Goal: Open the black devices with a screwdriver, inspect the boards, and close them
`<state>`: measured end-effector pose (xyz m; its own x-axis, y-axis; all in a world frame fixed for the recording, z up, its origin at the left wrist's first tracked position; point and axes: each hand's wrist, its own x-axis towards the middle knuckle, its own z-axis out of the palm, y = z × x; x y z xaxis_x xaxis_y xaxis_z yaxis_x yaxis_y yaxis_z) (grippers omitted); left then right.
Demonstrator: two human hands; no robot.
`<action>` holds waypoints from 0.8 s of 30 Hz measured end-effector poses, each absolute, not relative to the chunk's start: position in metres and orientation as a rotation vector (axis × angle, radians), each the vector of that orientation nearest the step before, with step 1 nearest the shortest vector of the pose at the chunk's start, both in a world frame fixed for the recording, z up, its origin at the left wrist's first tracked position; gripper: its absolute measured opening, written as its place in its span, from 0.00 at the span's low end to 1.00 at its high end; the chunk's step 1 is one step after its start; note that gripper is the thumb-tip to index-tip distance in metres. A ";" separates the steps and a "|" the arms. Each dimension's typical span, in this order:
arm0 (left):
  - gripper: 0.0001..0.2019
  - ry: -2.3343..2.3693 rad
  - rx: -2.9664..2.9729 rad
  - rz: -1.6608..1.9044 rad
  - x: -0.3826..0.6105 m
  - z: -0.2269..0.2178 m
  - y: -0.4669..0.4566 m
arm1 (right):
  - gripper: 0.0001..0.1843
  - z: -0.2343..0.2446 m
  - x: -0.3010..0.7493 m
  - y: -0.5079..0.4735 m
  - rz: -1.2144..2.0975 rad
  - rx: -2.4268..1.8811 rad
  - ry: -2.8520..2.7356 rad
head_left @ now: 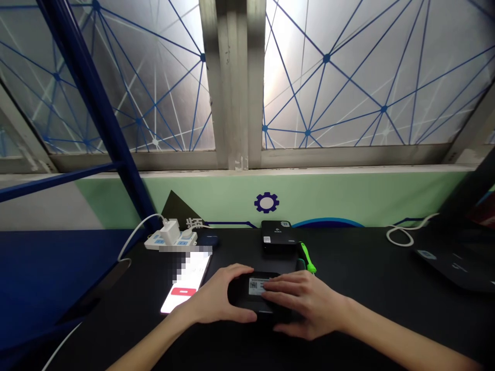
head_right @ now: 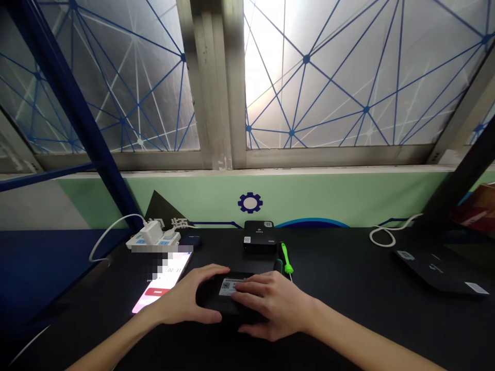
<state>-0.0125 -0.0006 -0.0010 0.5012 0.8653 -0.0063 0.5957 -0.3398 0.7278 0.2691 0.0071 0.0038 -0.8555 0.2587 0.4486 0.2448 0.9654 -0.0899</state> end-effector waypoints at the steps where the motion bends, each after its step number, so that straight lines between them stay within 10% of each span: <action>1: 0.46 1.192 2.089 0.509 -0.012 -0.002 -0.001 | 0.27 0.005 0.269 0.007 0.069 -0.337 -2.642; 16: 0.50 1.281 2.225 0.447 -0.005 0.000 -0.005 | 0.11 0.019 0.315 0.030 0.058 -1.333 -2.343; 24: 0.20 1.492 2.273 0.505 0.000 0.003 -0.002 | 0.22 0.014 0.325 0.037 -0.060 -1.687 -2.311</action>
<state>0.0001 -0.0021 0.0030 0.3738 0.9230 0.0914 0.7887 -0.3682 0.4923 0.3253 0.0368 0.0145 -0.2796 0.9279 0.2468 0.9393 0.3175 -0.1296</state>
